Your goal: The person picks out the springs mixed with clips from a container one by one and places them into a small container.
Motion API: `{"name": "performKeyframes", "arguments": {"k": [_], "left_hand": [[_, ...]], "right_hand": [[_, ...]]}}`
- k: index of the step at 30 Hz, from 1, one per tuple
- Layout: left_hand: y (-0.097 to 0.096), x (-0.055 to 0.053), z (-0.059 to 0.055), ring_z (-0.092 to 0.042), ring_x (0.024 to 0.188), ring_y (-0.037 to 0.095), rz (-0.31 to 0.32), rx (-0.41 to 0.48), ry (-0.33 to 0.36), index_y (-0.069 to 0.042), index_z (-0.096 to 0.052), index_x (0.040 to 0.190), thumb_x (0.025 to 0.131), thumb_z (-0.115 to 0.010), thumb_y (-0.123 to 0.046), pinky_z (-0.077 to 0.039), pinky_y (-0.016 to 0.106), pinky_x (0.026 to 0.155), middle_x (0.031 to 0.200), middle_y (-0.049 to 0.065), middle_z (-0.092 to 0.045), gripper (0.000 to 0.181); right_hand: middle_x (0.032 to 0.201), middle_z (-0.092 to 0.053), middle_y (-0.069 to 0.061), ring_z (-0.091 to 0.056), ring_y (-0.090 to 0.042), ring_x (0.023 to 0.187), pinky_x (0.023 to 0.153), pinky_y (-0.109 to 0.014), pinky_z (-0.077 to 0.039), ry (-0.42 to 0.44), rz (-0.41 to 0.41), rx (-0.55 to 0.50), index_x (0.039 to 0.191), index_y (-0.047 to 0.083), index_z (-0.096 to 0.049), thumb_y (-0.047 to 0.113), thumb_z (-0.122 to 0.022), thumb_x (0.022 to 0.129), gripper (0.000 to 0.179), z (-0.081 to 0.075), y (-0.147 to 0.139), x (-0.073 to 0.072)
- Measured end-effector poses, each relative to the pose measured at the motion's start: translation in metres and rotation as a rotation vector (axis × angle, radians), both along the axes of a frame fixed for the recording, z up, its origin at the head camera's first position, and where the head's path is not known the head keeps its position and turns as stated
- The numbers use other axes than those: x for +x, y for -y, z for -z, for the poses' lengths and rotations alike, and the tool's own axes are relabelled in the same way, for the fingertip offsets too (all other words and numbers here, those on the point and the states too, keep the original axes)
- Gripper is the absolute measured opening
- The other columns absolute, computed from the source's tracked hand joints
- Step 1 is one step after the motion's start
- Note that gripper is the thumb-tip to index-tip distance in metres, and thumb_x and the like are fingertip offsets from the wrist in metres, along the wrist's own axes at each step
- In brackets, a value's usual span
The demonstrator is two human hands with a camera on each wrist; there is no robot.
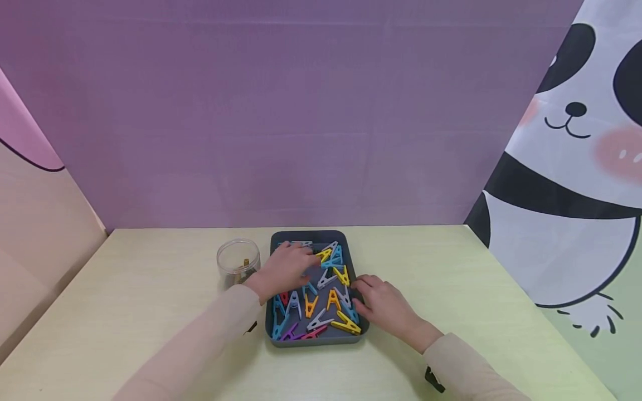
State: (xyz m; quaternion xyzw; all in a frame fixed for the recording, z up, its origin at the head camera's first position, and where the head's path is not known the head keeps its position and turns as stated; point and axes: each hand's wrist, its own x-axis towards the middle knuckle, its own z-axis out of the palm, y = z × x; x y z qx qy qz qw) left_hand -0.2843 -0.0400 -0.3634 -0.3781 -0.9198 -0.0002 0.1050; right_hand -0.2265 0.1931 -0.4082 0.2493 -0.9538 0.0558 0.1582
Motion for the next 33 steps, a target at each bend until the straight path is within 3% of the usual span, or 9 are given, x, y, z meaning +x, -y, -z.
{"name": "performKeyframes", "arguments": {"k": [6,14,23,33], "left_hand": [[-0.014,-0.009,0.009,-0.057,0.105,0.018,-0.037,0.002,0.051,-0.025,-0.064,0.104,0.081,-0.067,-0.031,-0.039,0.045,0.097,0.104,-0.006,-0.065,0.024],[-0.027,-0.021,0.017,-0.056,0.093,0.017,-0.051,-0.027,0.024,-0.024,-0.065,0.102,0.082,-0.065,-0.029,-0.042,0.041,0.091,0.1,-0.006,-0.065,0.021],[-0.032,-0.027,0.016,-0.053,0.093,0.016,-0.064,-0.079,0.021,-0.026,-0.064,0.105,0.082,-0.066,-0.031,-0.041,0.036,0.085,0.105,-0.006,-0.065,0.024],[-0.044,-0.031,0.006,-0.053,0.097,0.015,-0.05,-0.157,0.018,-0.028,-0.064,0.107,0.081,-0.067,-0.032,-0.041,0.034,0.089,0.108,-0.009,-0.064,0.027]], "right_hand": [[0.107,-0.062,-0.007,-0.06,-0.019,0.094,0.081,-0.034,-0.052,0.017,0.006,0.006,0.104,0.007,-0.063,0.026,-0.067,0.08,0.03,-0.002,0.001,0.0],[0.106,-0.062,-0.008,-0.06,-0.02,0.093,0.08,-0.035,-0.052,-0.001,-0.005,-0.003,0.102,0.006,-0.063,0.025,-0.068,0.079,0.03,-0.002,0.001,0.0],[0.105,-0.062,-0.007,-0.06,-0.019,0.092,0.079,-0.034,-0.052,-0.003,-0.014,-0.006,0.102,0.007,-0.064,0.025,-0.068,0.079,0.029,-0.002,0.0,-0.001],[0.107,-0.062,-0.009,-0.06,-0.021,0.094,0.08,-0.035,-0.052,0.004,-0.004,0.001,0.103,0.006,-0.063,0.025,-0.068,0.079,0.031,-0.002,0.0,0.0]]}}
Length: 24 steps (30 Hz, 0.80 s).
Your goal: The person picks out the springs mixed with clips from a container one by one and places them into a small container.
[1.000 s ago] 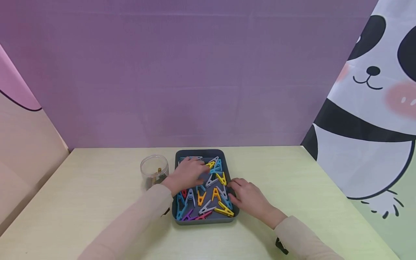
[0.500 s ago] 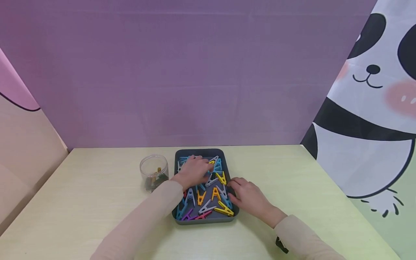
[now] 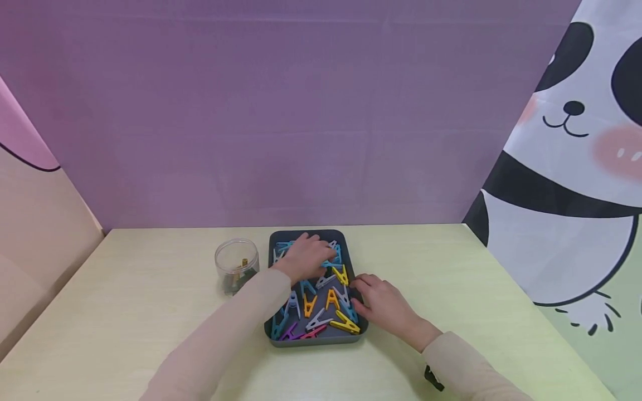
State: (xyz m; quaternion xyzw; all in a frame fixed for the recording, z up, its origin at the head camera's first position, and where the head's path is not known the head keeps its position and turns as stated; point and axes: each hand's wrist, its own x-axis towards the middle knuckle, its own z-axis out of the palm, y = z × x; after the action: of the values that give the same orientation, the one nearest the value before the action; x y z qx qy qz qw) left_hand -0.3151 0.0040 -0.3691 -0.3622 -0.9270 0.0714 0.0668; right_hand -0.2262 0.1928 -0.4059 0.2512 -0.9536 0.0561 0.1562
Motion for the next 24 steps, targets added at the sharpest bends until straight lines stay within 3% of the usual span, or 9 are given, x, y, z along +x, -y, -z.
{"name": "performKeyframes", "arguments": {"k": [6,24], "left_hand": [[-0.0056,-0.0048,0.0022,-0.053,0.097,0.015,-0.004,-0.005,0.01,-0.03,-0.065,0.104,0.08,-0.069,-0.033,-0.039,0.037,0.094,0.105,-0.01,-0.065,0.025],[-0.0107,-0.0091,0.0054,-0.054,0.098,0.013,0.005,-0.086,0.046,-0.031,-0.065,0.105,0.077,-0.069,-0.038,-0.039,0.035,0.091,0.103,-0.013,-0.065,0.029]], "right_hand": [[0.106,-0.061,-0.008,-0.06,-0.022,0.094,0.08,-0.036,-0.051,-0.007,0.0,0.002,0.102,0.006,-0.062,0.024,-0.067,0.079,0.03,-0.0017,0.0011,0.0013],[0.106,-0.062,-0.009,-0.06,-0.022,0.094,0.08,-0.036,-0.052,-0.009,-0.005,0.002,0.102,0.005,-0.063,0.024,-0.068,0.079,0.03,-0.0011,0.0005,0.001]]}}
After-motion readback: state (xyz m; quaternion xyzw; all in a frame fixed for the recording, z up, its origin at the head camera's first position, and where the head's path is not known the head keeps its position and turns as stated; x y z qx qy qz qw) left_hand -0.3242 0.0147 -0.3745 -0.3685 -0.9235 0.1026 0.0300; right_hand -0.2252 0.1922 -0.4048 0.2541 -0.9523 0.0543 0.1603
